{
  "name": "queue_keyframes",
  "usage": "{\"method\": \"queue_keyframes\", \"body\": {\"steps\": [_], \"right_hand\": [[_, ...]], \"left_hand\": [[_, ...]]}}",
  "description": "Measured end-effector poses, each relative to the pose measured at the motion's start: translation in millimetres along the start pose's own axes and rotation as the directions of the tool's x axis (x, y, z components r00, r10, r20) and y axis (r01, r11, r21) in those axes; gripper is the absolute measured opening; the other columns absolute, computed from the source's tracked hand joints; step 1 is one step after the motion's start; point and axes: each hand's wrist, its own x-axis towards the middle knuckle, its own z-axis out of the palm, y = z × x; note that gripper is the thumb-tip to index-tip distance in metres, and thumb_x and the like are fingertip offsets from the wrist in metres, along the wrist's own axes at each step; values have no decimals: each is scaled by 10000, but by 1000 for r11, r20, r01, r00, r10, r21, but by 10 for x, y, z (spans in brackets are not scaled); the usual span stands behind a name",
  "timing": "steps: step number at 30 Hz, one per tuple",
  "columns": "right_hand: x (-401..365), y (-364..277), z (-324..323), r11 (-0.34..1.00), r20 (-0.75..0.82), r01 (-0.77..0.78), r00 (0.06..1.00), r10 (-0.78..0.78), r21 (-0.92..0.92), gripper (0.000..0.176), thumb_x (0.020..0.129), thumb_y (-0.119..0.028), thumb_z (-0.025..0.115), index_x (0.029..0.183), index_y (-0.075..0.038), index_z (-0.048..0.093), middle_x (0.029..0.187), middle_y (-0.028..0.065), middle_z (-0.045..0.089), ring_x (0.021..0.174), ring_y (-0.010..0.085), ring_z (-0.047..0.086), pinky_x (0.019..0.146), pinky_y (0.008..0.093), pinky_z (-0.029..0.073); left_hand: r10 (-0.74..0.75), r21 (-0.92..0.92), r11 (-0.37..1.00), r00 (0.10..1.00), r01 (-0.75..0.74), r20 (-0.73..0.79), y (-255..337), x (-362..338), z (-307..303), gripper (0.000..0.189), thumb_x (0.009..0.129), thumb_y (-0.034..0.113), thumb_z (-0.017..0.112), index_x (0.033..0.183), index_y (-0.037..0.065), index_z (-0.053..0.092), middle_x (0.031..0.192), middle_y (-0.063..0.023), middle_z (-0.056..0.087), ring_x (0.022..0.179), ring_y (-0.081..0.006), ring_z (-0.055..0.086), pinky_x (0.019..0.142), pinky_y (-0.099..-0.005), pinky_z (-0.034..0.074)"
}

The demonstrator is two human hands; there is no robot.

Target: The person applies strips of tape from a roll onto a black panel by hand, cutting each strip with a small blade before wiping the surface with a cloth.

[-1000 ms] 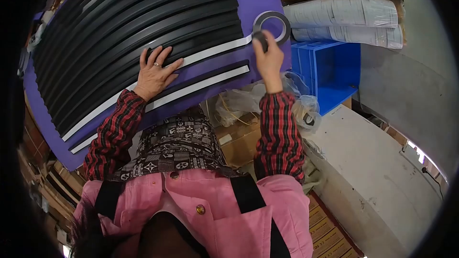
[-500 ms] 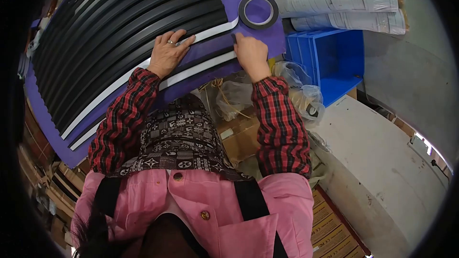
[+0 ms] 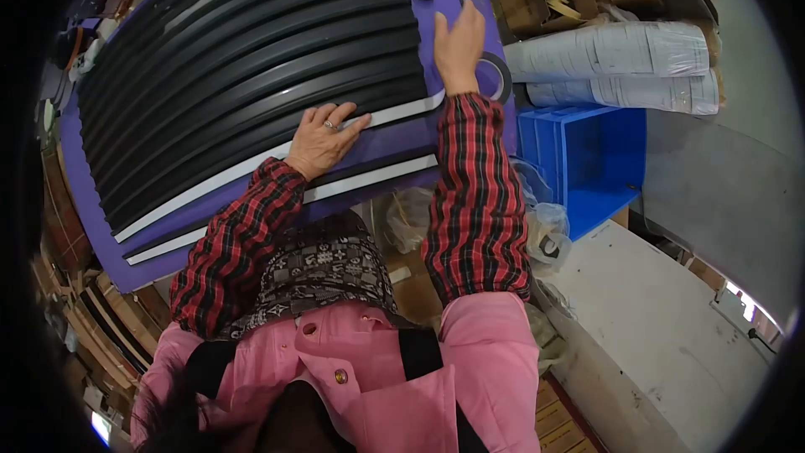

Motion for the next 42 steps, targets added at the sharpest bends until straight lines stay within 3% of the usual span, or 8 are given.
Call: {"method": "queue_keyframes", "body": {"steps": [12,17,20,25,34,36,37,42], "right_hand": [[-713,152,-240,972,209,14,977,36,-233,328,677,-273,629,746,39,559,754,200,569,687,363,538,639,411,419],[-477,-214,-1001,496,-127,-262,773,621,828,164,794,-29,514,929,31,443,806,126,542,725,151,558,664,274,472],[-253,-835,-1428,196,-69,-5,926,371,981,165,768,-12,519,910,-17,435,845,100,521,769,181,522,752,324,435],[-726,-1310,-757,-166,455,-489,867,-203,857,231,670,-28,594,823,-75,428,890,76,453,826,186,475,775,325,401],[-1233,-3186,261,-203,534,-556,831,-155,806,462,690,14,585,1116,-70,429,1064,79,488,932,160,511,819,290,419],[-1378,-3487,323,-201,508,-540,840,-188,818,491,675,25,607,1123,-68,427,1060,79,489,923,154,514,821,286,420],[-1450,-3618,373,-201,516,-551,833,-201,810,518,659,22,631,1127,-67,425,1054,81,491,914,153,517,824,288,420],[-1681,-4017,404,-321,493,-536,844,-211,781,547,724,-212,630,1192,-73,383,1077,80,489,917,188,516,835,323,421]], "left_hand": [[-11,92,996,995,2,95,12,-14,42,354,801,245,501,1150,283,451,1114,-31,403,1006,-205,400,822,-324,324],[15,76,997,999,-17,31,-23,-49,97,341,803,252,495,1141,249,457,1091,-36,422,998,-204,408,816,-322,327],[-14,-68,998,996,20,82,-8,-9,-57,283,785,242,509,1065,206,505,1084,-59,435,976,-211,436,801,-333,343],[-444,-52,892,850,448,-283,-560,-935,-562,172,732,153,572,894,96,560,915,-75,518,863,-244,497,759,-363,374],[-529,-66,849,844,525,-94,-832,-2000,-1141,111,758,126,524,830,42,525,839,-75,504,809,-228,478,742,-349,366],[-849,-743,474,470,473,-243,-766,-1977,-1392,137,820,156,494,858,27,525,855,-42,509,817,-166,480,720,-309,393],[-952,-991,-108,280,81,127,-739,-1976,-1507,183,869,187,454,908,23,524,842,-21,519,784,-111,487,661,-249,411],[-912,-983,-179,383,-52,146,-956,-2413,-1776,180,858,175,492,938,23,547,682,-18,525,621,-81,496,559,-202,406]]}}
